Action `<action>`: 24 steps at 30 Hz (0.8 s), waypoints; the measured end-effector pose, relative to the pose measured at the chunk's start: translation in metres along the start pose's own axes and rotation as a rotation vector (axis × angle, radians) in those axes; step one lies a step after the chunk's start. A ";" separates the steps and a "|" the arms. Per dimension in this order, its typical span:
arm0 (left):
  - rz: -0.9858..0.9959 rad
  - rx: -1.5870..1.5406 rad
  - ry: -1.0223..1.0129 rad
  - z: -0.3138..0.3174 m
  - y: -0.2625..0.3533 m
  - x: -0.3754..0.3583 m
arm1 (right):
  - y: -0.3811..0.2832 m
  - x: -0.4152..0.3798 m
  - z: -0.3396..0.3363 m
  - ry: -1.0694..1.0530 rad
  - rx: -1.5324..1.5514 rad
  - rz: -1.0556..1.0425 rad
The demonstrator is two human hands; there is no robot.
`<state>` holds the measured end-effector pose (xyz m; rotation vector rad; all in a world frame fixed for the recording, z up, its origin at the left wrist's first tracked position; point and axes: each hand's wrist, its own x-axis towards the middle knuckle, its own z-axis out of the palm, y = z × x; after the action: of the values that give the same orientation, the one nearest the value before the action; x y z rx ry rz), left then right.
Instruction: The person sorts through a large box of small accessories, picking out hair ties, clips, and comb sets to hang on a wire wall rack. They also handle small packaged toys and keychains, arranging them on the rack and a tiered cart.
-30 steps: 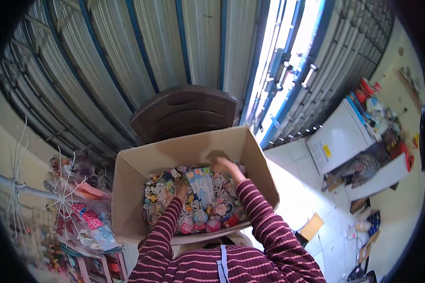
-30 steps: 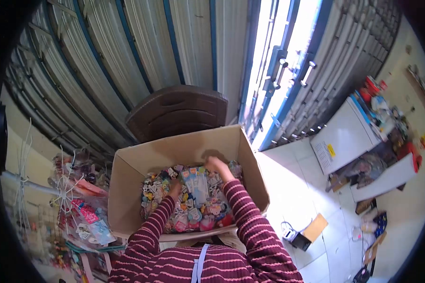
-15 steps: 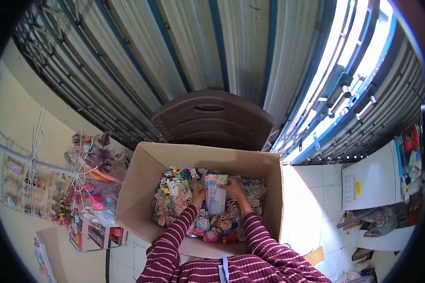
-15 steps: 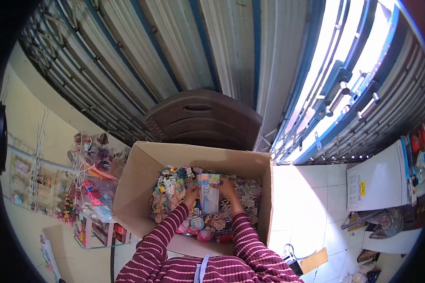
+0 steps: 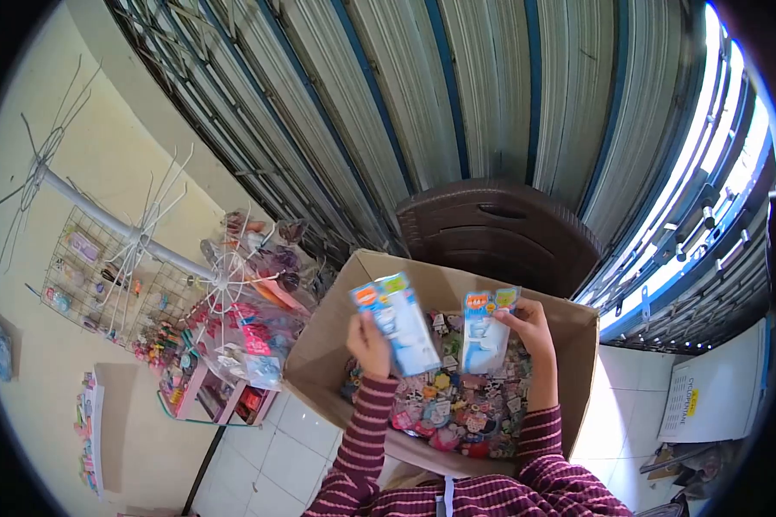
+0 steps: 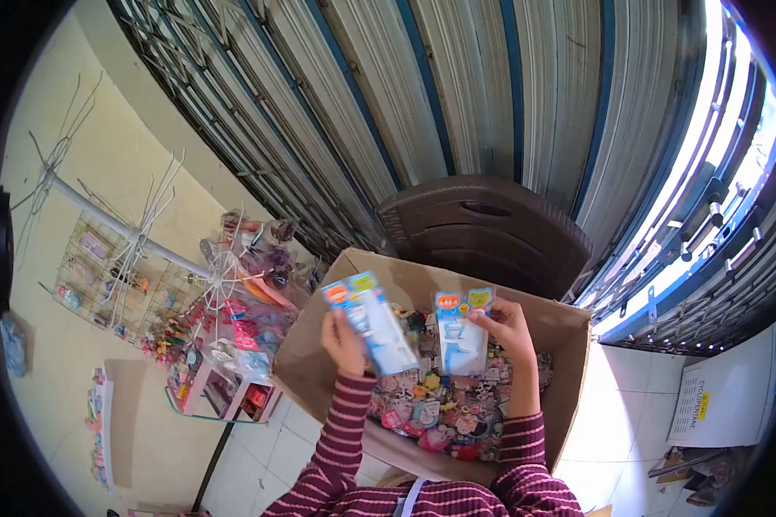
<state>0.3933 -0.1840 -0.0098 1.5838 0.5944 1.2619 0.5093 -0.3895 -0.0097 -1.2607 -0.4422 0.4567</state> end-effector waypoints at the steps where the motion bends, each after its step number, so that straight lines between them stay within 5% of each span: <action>1: -0.012 -0.011 0.056 -0.016 0.009 0.002 | -0.009 -0.003 0.007 -0.033 0.039 -0.009; 8: 0.111 -0.170 0.464 -0.169 0.052 0.005 | -0.057 -0.012 0.094 -0.305 0.036 0.012; 11: 0.227 -0.116 0.687 -0.275 0.060 0.006 | -0.082 -0.013 0.195 -0.550 -0.133 -0.107; 16: 0.300 0.041 0.991 -0.402 0.063 -0.011 | -0.079 -0.032 0.358 -0.895 0.003 -0.170; 19: 0.255 0.147 1.036 -0.479 0.070 -0.030 | -0.081 -0.062 0.451 -1.031 -0.199 -0.425; 24: 0.270 0.277 1.213 -0.525 0.058 -0.044 | -0.032 -0.084 0.549 -1.136 0.026 -0.314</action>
<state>-0.1159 -0.0398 0.0083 0.9566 1.3579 2.4095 0.1390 -0.0073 0.1509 -0.7759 -1.5538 0.8820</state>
